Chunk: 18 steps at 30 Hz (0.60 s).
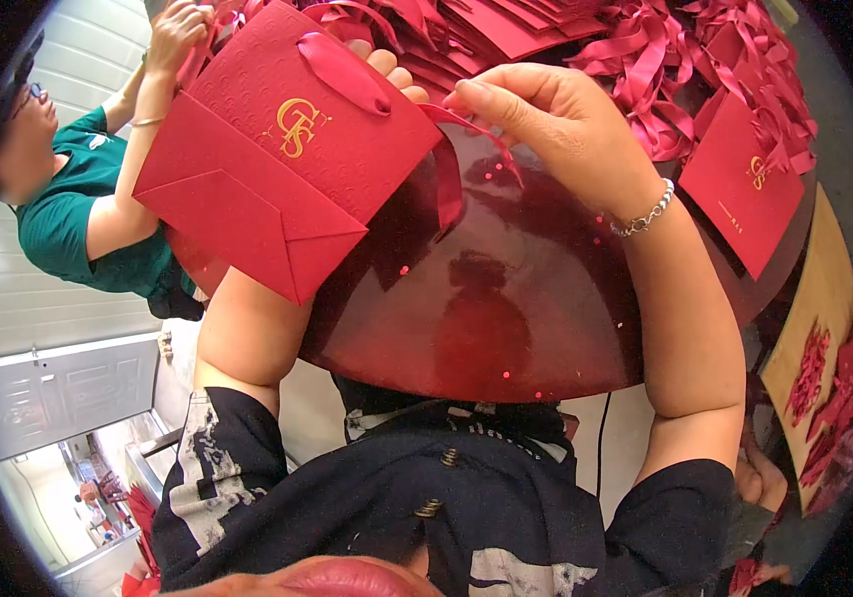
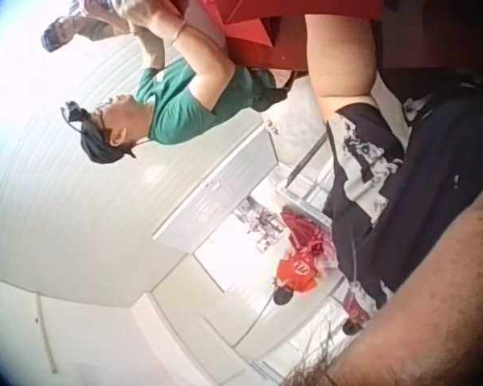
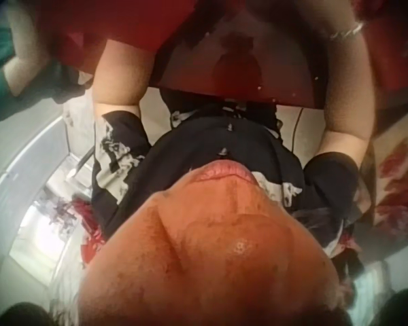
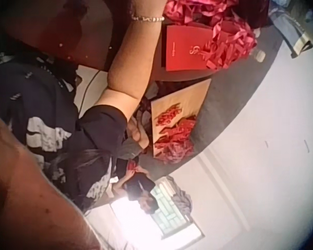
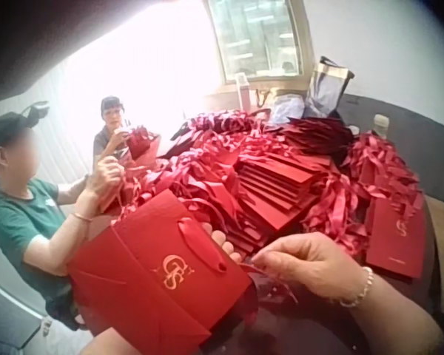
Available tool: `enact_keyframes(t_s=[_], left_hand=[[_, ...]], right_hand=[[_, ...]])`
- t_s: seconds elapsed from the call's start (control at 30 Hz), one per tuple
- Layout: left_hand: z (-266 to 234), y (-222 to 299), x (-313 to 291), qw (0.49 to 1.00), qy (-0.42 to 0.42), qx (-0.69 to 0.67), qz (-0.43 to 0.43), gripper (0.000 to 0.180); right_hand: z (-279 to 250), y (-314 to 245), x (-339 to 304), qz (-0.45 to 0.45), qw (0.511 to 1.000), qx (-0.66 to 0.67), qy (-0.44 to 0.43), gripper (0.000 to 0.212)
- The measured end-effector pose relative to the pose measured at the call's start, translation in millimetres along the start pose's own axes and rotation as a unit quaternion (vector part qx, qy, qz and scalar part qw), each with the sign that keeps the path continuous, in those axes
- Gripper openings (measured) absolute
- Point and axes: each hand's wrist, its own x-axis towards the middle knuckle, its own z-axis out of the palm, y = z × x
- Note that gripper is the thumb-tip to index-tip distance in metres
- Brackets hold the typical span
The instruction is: The person attaches ribbon handles to paper gift bags by hand, threading and securing the ribbons into each bag before folding and stacking them on the table.
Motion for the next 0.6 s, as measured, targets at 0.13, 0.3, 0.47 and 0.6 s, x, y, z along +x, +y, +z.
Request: enact_keyframes(t_s=[0.13,0.3,0.47,0.6], left_hand=[[-2.4,-18.7,7.4,0.987,0.145,-0.067,0.027,0.021],[-14.1,-28.5,19.3,0.993,0.004,-0.073,0.094,0.021],[-11.8,-3.6,18.7,0.993,-0.088,-0.078,-0.031,0.025],[-15.0,-12.1,17.1,0.994,-0.094,-0.045,-0.039,0.024]], right_hand=[[-4.4,2.4,-4.8,0.019,0.999,-0.017,-0.046,0.016],[-3.9,9.0,-2.0,0.005,0.968,-0.230,-0.096,0.007],[-6.9,15.1,-2.1,-0.048,0.943,-0.296,-0.142,0.007],[-13.9,22.0,0.6,-0.079,0.930,-0.327,-0.147,0.006]])
